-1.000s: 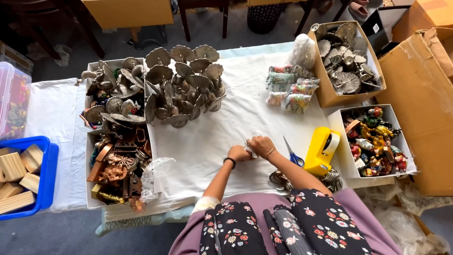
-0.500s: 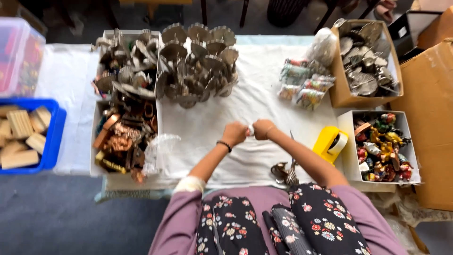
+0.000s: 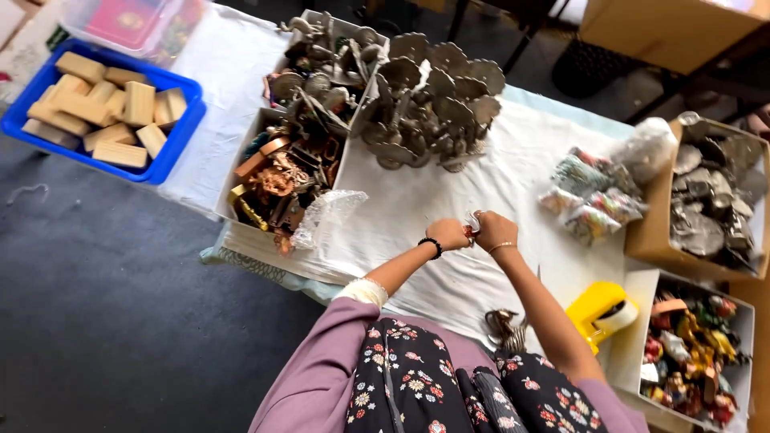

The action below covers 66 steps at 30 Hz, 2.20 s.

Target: Wrapping small decorative craft items or figurines in protective paper.

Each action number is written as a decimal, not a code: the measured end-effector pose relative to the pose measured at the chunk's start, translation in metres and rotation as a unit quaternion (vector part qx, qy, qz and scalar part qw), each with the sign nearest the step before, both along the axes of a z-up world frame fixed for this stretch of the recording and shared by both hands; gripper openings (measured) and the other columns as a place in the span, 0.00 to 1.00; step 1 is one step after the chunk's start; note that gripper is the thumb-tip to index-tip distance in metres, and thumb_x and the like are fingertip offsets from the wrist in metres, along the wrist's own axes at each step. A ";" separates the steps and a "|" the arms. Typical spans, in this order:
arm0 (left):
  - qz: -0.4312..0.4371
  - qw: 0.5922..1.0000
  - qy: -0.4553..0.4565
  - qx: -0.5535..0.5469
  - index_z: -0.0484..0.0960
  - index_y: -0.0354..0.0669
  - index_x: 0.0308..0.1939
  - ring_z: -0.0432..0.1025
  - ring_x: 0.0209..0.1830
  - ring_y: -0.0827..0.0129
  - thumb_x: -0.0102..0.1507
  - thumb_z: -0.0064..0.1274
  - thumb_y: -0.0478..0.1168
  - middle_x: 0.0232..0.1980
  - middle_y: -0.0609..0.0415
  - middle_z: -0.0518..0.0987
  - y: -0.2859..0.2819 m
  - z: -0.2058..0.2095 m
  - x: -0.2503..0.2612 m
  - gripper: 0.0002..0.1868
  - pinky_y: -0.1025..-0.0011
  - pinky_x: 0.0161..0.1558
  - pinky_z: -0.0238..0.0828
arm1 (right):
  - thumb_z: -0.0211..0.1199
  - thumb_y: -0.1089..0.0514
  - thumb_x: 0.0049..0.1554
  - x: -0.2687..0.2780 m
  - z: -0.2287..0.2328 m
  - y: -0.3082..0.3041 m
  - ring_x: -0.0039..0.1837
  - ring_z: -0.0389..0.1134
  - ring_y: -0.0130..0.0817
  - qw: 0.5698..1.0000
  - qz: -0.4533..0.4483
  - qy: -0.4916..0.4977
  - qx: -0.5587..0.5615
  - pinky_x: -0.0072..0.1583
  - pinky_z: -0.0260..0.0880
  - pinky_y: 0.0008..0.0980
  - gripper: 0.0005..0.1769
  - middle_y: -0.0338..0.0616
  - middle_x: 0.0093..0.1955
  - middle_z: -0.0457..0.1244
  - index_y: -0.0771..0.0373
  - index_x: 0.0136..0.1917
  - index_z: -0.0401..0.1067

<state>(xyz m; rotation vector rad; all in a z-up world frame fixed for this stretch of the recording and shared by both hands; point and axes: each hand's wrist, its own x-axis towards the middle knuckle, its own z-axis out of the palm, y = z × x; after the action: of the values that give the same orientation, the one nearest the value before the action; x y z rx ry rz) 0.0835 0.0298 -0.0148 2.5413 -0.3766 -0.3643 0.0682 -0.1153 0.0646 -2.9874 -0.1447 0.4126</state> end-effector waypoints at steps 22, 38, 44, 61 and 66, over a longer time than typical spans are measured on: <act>0.195 0.668 0.401 -0.596 0.67 0.58 0.70 0.71 0.59 0.78 0.70 0.29 0.70 0.63 0.66 0.76 -0.031 -0.032 -0.028 0.33 0.75 0.53 0.69 | 0.53 0.42 0.59 -0.010 0.003 0.067 0.84 0.39 0.49 0.948 -0.195 -0.132 0.214 0.70 0.25 0.71 0.28 0.36 0.84 0.49 0.38 0.72 0.67; 0.306 0.698 0.394 -0.513 0.75 0.54 0.67 0.73 0.53 0.74 0.66 0.32 0.73 0.55 0.61 0.79 -0.009 0.004 -0.088 0.38 0.71 0.46 0.70 | 0.38 0.40 0.71 -0.066 -0.141 0.035 0.84 0.43 0.57 0.889 -0.157 -0.132 0.409 0.77 0.45 0.47 0.29 0.50 0.85 0.46 0.53 0.76 0.65; 0.285 0.764 0.353 -0.459 0.82 0.40 0.55 0.68 0.38 0.70 0.67 0.26 0.82 0.40 0.53 0.76 -0.025 0.001 -0.110 0.50 0.72 0.36 0.62 | 0.39 0.39 0.66 -0.061 -0.111 0.009 0.53 0.70 0.48 0.800 -0.354 -0.024 0.485 0.56 0.69 0.44 0.33 0.56 0.59 0.70 0.57 0.71 0.70; 0.284 0.776 0.214 -0.521 0.70 0.53 0.68 0.71 0.47 0.79 0.71 0.37 0.63 0.50 0.71 0.69 -0.026 0.004 -0.099 0.28 0.72 0.44 0.74 | 0.53 0.36 0.62 -0.067 -0.123 -0.005 0.46 0.70 0.35 0.369 -0.545 -0.032 0.752 0.47 0.74 0.40 0.27 0.41 0.46 0.68 0.60 0.56 0.74; 0.253 0.694 0.321 -0.592 0.68 0.52 0.65 0.67 0.36 0.78 0.69 0.46 0.67 0.40 0.62 0.71 -0.004 0.018 -0.099 0.31 0.76 0.37 0.66 | 0.50 0.35 0.63 -0.076 -0.125 0.020 0.45 0.70 0.38 0.421 -0.503 0.029 0.754 0.48 0.74 0.43 0.28 0.45 0.46 0.66 0.62 0.56 0.70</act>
<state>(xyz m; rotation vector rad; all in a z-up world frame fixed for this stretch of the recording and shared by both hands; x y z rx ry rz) -0.0160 0.0261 0.0031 1.0340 0.3157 -0.5218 -0.0076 -0.0953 -0.0607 -0.8250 0.7943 0.0410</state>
